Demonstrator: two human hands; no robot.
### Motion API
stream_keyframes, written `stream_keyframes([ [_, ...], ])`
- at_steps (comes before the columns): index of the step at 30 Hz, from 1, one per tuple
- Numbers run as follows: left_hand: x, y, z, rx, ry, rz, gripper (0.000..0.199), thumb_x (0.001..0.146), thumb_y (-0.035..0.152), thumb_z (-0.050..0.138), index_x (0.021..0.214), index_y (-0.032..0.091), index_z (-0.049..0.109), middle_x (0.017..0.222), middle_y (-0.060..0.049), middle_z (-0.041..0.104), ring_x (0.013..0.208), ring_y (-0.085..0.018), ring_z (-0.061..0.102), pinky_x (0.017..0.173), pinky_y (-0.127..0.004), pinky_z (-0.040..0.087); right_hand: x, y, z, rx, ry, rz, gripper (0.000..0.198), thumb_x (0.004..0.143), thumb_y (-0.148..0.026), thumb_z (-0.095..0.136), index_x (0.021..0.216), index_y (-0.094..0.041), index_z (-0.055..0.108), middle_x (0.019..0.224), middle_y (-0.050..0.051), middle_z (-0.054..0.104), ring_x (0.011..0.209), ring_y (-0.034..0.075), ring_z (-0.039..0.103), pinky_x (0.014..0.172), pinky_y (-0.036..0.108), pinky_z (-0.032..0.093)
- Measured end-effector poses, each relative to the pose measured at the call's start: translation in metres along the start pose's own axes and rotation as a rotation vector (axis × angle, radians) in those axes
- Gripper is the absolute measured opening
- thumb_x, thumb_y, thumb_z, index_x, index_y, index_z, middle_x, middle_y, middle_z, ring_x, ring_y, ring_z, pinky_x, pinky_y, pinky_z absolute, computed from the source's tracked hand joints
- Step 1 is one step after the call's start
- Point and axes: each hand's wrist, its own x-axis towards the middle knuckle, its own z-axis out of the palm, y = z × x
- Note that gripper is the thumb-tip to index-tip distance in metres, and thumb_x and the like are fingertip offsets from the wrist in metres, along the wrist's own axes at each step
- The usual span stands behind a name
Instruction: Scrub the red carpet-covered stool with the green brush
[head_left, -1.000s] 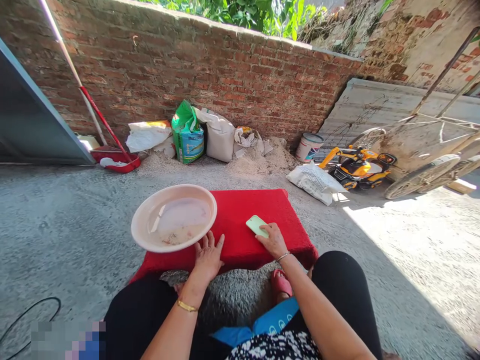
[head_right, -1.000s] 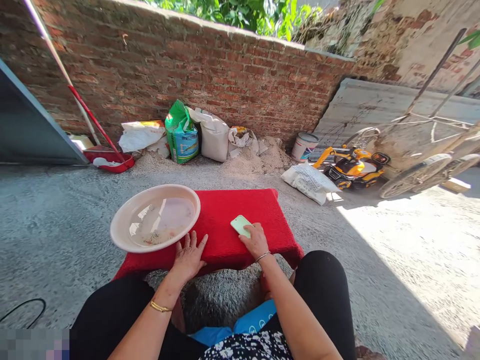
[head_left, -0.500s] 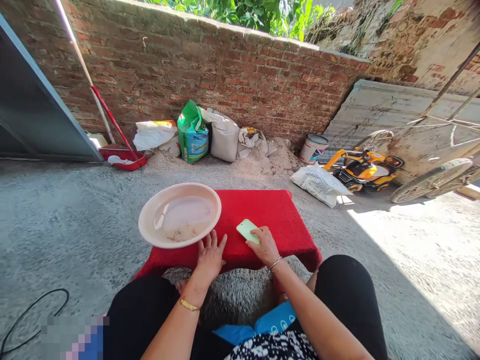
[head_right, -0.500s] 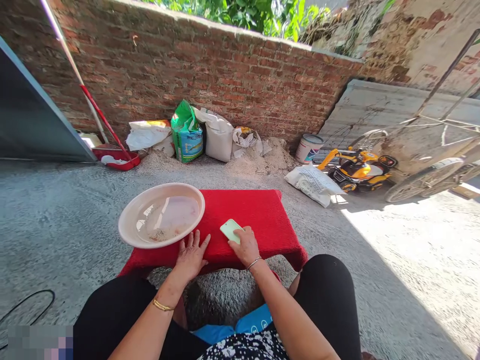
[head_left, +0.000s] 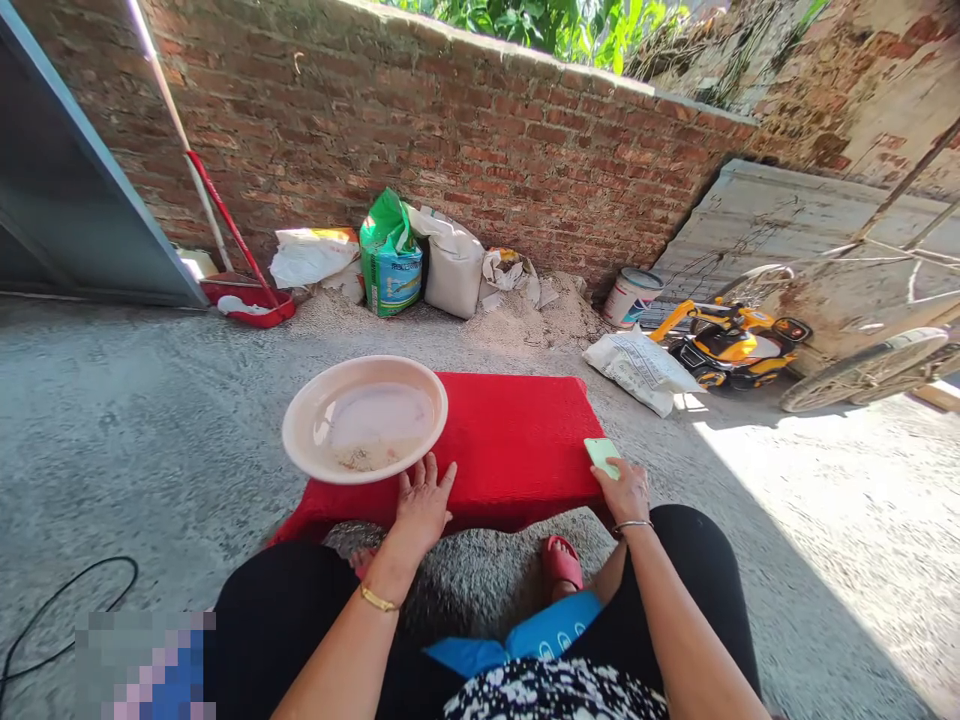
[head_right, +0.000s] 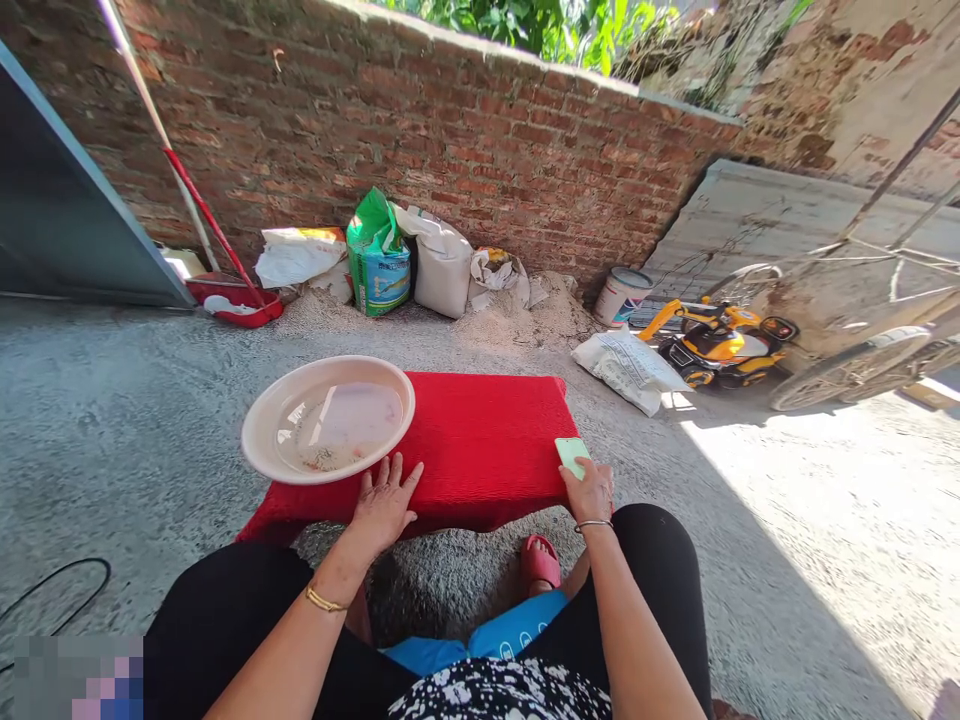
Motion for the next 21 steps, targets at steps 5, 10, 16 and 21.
stream_keyframes([
  [5, -0.004, -0.004, -0.001, -0.002, 0.01, 0.013, 0.083, 0.076, 0.029, 0.071, 0.148, 0.026, 0.03, 0.155, -0.021, 0.02, 0.143, -0.036, 0.019, 0.111, -0.056, 0.024, -0.048, -0.061, 0.035, 0.132, -0.149, -0.36, 0.034, 0.075, -0.037, 0.067, 0.105, -0.02, 0.067, 0.1, 0.009, 0.053, 0.096, 0.024, 0.054, 0.09, 0.039, 0.044],
  [10, -0.003, -0.007, 0.001, 0.0, 0.04, 0.027, 0.08, 0.077, 0.029, 0.071, 0.147, 0.027, 0.032, 0.155, -0.019, 0.022, 0.143, -0.036, 0.02, 0.112, -0.057, 0.023, -0.082, -0.109, 0.063, 0.186, -0.246, -0.647, 0.034, 0.075, -0.03, 0.071, 0.107, -0.024, 0.066, 0.106, 0.008, 0.052, 0.099, 0.023, 0.053, 0.089, 0.036, 0.046],
  [16, -0.001, -0.004, 0.002, -0.006, 0.022, 0.029, 0.082, 0.076, 0.029, 0.072, 0.147, 0.025, 0.032, 0.155, -0.023, 0.021, 0.143, -0.038, 0.019, 0.111, -0.058, 0.023, -0.034, -0.038, 0.028, 0.108, -0.141, -0.326, 0.033, 0.074, -0.038, 0.067, 0.103, -0.021, 0.069, 0.102, 0.009, 0.053, 0.097, 0.024, 0.055, 0.089, 0.039, 0.045],
  [21, -0.002, 0.0, 0.001, -0.012, -0.001, 0.006, 0.084, 0.075, 0.029, 0.072, 0.148, 0.025, 0.03, 0.155, -0.023, 0.02, 0.142, -0.039, 0.019, 0.11, -0.059, 0.023, -0.005, 0.011, 0.0, 0.043, -0.026, -0.027, 0.041, 0.071, -0.044, 0.066, 0.102, -0.018, 0.07, 0.094, 0.01, 0.056, 0.104, 0.029, 0.052, 0.091, 0.042, 0.042],
])
